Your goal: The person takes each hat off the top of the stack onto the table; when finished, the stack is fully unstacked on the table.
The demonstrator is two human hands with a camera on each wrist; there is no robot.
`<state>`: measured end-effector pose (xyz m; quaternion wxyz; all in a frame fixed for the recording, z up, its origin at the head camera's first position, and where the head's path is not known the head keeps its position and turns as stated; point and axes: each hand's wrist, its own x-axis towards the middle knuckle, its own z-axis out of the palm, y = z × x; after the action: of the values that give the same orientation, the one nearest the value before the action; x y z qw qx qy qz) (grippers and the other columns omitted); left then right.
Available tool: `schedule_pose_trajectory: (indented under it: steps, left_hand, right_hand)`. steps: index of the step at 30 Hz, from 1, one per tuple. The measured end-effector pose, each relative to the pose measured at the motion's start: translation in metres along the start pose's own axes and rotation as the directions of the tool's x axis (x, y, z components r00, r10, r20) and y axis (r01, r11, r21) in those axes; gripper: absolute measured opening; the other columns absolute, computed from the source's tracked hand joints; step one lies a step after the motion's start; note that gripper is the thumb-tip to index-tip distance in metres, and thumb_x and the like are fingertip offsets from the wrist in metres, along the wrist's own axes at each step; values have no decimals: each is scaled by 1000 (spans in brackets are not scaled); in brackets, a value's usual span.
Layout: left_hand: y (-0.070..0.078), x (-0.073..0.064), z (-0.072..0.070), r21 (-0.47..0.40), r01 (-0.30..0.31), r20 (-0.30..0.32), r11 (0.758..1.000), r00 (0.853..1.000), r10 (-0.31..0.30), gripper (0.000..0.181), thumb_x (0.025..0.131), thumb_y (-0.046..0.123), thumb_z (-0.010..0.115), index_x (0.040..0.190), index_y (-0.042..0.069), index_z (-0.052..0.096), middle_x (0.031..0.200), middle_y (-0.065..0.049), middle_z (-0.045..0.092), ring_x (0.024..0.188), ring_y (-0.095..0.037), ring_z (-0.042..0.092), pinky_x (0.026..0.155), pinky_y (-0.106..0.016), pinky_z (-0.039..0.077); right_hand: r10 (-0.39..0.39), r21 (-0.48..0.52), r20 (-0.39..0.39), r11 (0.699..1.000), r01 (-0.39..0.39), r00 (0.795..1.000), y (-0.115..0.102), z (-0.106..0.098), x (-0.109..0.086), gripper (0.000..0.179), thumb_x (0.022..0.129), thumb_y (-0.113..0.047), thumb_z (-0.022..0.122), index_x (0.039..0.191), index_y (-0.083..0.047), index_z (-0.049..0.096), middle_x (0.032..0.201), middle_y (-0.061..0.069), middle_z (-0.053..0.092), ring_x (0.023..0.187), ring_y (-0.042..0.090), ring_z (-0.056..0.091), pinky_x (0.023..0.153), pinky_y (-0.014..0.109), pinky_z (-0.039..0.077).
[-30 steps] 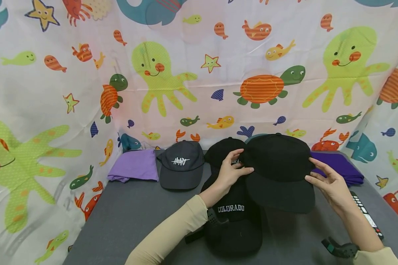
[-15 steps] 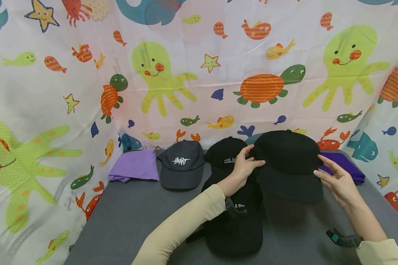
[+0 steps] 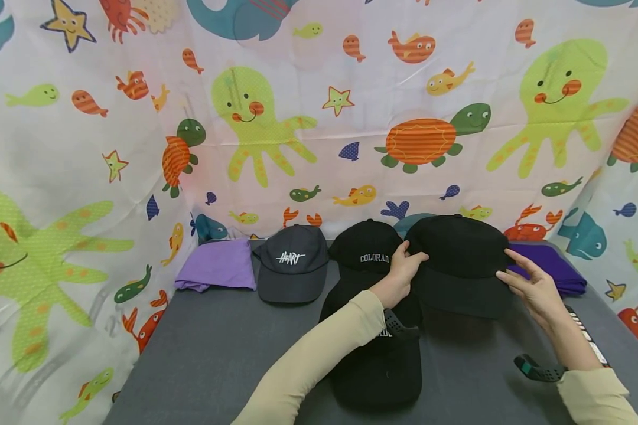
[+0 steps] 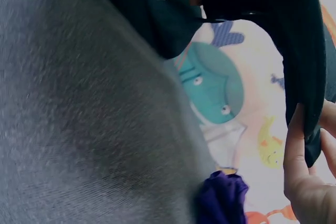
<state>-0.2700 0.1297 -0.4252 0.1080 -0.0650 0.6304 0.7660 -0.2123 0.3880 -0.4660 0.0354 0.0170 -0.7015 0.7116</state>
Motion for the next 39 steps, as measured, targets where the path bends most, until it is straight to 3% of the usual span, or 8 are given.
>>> schedule_pose_trajectory:
  steps: [7,16,21,26,31,34,39]
  left_hand:
    - [-5,6,2,14,97,0,995,995,-97,55,91,23,56,141,8,36,145,-14,34,134,-32,32,108,-45,27]
    - [-8,14,2,-69,206,1,976,978,-207,49,98,29,41,141,5,35,148,-15,27,136,-36,25,108,-50,24]
    - [-12,16,3,-81,238,22,968,971,-237,53,99,31,39,144,4,29,149,-17,24,136,-37,24,109,-51,22]
    - [-15,18,4,-72,239,32,968,971,-237,53,99,32,38,143,4,30,147,-18,28,135,-37,27,110,-49,21]
    - [-16,19,5,-78,247,51,966,969,-243,53,100,34,38,143,5,30,147,-18,28,133,-39,30,109,-49,22]
    - [-16,17,6,-88,250,57,964,968,-246,54,99,35,38,143,5,31,147,-17,28,132,-39,32,109,-49,24]
    - [-14,16,6,-119,225,58,967,974,-219,53,100,34,38,143,5,31,146,-17,31,132,-38,32,108,-50,25]
  right_hand:
    - [-35,86,-45,996,39,998,20,4,12,62,91,-4,57,145,-22,33,146,-5,21,114,-6,42,74,6,43]
    - [-4,223,-83,974,22,997,37,3,25,63,92,-2,54,146,-20,29,143,-11,18,139,11,16,78,9,45]
    - [-31,295,-158,953,77,987,46,8,32,61,89,5,54,144,-14,35,141,-8,29,127,6,36,80,11,46]
    - [-47,341,-308,927,156,950,54,19,39,58,83,13,59,136,-6,46,122,-5,54,103,3,53,82,8,43]
    - [5,339,-445,926,163,896,54,29,46,56,79,17,60,131,-1,51,109,-7,61,90,2,59,77,7,45]
    - [19,298,-512,942,157,859,52,33,50,54,79,18,60,128,0,54,108,-5,61,86,3,59,74,7,45]
    - [2,132,-562,987,87,827,51,41,56,48,82,13,59,126,-5,58,116,-2,59,88,3,57,71,5,43]
